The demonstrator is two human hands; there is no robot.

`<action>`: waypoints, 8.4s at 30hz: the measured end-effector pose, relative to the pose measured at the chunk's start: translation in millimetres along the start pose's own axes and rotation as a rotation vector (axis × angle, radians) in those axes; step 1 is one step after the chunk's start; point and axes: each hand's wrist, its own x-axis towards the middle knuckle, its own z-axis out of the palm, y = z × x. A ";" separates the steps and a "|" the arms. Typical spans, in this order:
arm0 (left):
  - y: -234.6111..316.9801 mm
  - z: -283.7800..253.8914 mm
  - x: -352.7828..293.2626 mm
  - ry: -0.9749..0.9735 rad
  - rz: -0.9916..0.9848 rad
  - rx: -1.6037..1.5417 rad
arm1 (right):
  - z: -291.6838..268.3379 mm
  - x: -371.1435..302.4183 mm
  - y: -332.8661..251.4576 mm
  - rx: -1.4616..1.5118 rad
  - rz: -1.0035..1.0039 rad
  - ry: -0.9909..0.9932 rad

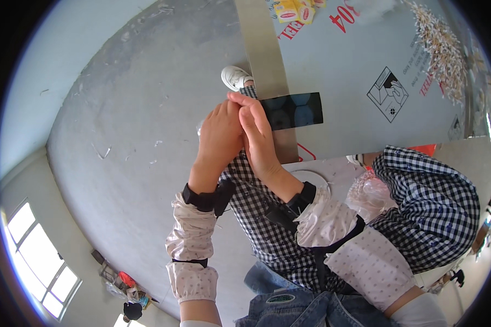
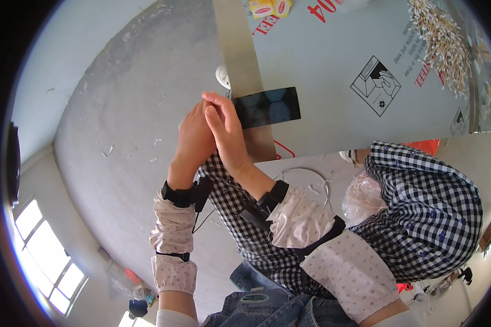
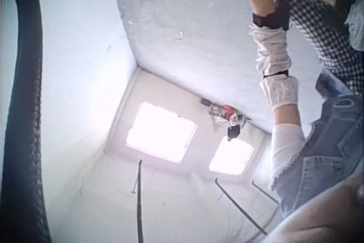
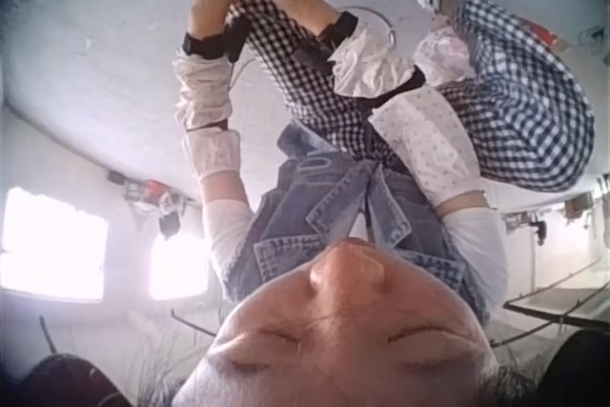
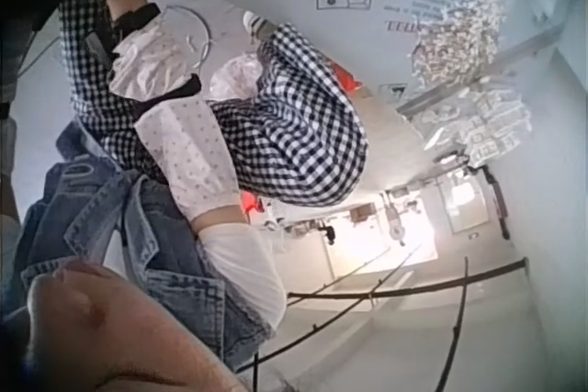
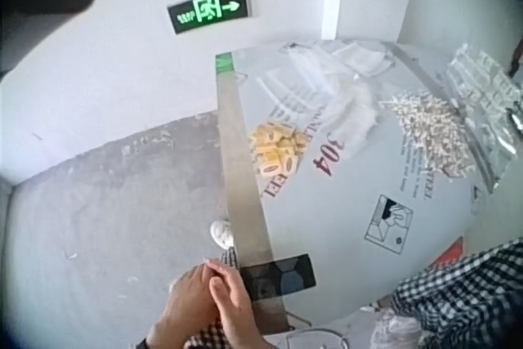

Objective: Packaging cotton swabs into plastic containers and bags at a workstation.

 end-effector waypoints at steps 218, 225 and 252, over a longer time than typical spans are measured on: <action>125.6 42.6 -16.7 0.435 0.084 -0.730 | -140.5 -36.3 -127.0 -1.143 -0.567 -0.227; 125.8 44.1 -11.8 0.445 0.041 -0.799 | -146.7 -36.6 -141.9 -1.089 -0.373 -0.164; 165.0 -20.0 -61.3 0.338 -0.118 -1.488 | -101.4 -115.8 -192.6 -0.881 -0.138 -0.259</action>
